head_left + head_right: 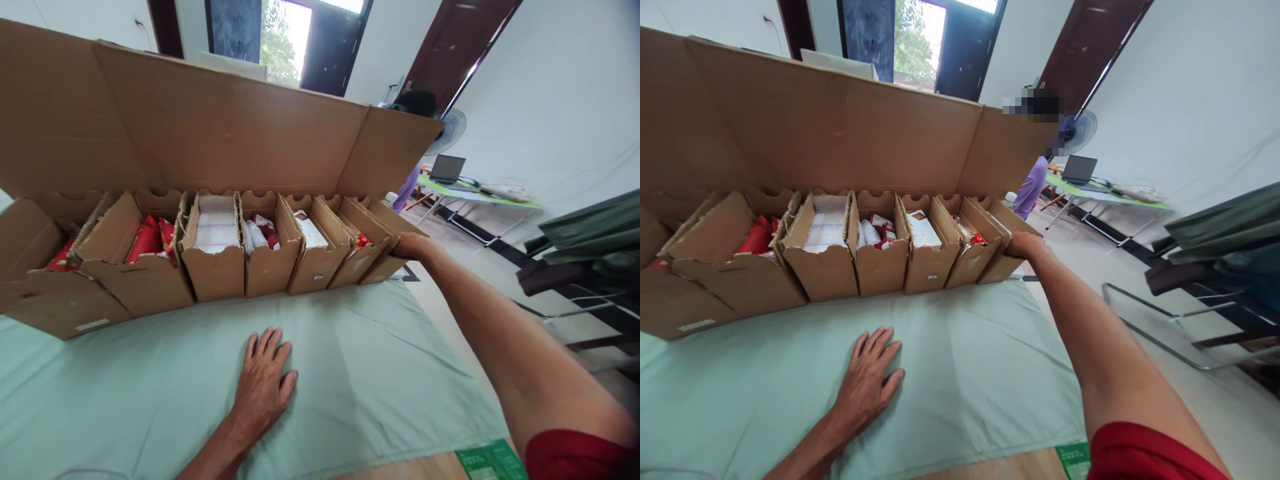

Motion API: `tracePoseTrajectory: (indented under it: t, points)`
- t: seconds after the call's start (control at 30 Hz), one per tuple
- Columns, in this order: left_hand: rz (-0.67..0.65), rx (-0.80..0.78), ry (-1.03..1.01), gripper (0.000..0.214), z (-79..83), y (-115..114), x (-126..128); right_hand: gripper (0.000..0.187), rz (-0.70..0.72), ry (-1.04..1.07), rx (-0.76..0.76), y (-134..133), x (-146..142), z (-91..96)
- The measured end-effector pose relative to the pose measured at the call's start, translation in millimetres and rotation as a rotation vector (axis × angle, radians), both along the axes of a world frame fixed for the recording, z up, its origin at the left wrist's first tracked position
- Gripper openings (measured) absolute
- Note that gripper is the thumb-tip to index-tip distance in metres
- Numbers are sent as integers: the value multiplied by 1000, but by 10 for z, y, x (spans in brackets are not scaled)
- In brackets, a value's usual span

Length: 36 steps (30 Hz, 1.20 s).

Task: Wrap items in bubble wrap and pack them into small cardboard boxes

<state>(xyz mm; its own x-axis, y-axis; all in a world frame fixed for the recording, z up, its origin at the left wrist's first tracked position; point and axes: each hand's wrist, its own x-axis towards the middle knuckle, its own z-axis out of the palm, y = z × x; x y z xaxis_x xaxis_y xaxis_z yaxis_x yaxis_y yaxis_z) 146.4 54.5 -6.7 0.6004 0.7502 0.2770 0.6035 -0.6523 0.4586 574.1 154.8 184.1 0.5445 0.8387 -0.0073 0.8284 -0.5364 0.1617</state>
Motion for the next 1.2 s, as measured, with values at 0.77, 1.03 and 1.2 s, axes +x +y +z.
tracePoseTrajectory:
  t: [0.77,1.03,1.2]
  points:
    - [20,-705,-644,52,322,49,-64,20,367,326,1056,-1940,-1904,-267]
    - [-123,-1279,-979,59,674,-100,-422,11,579,845,872,-1963,-2621,-1099]
    - [10,-1169,-705,46,755,-123,-591,11,809,898,478,-2001,-2602,-1095]
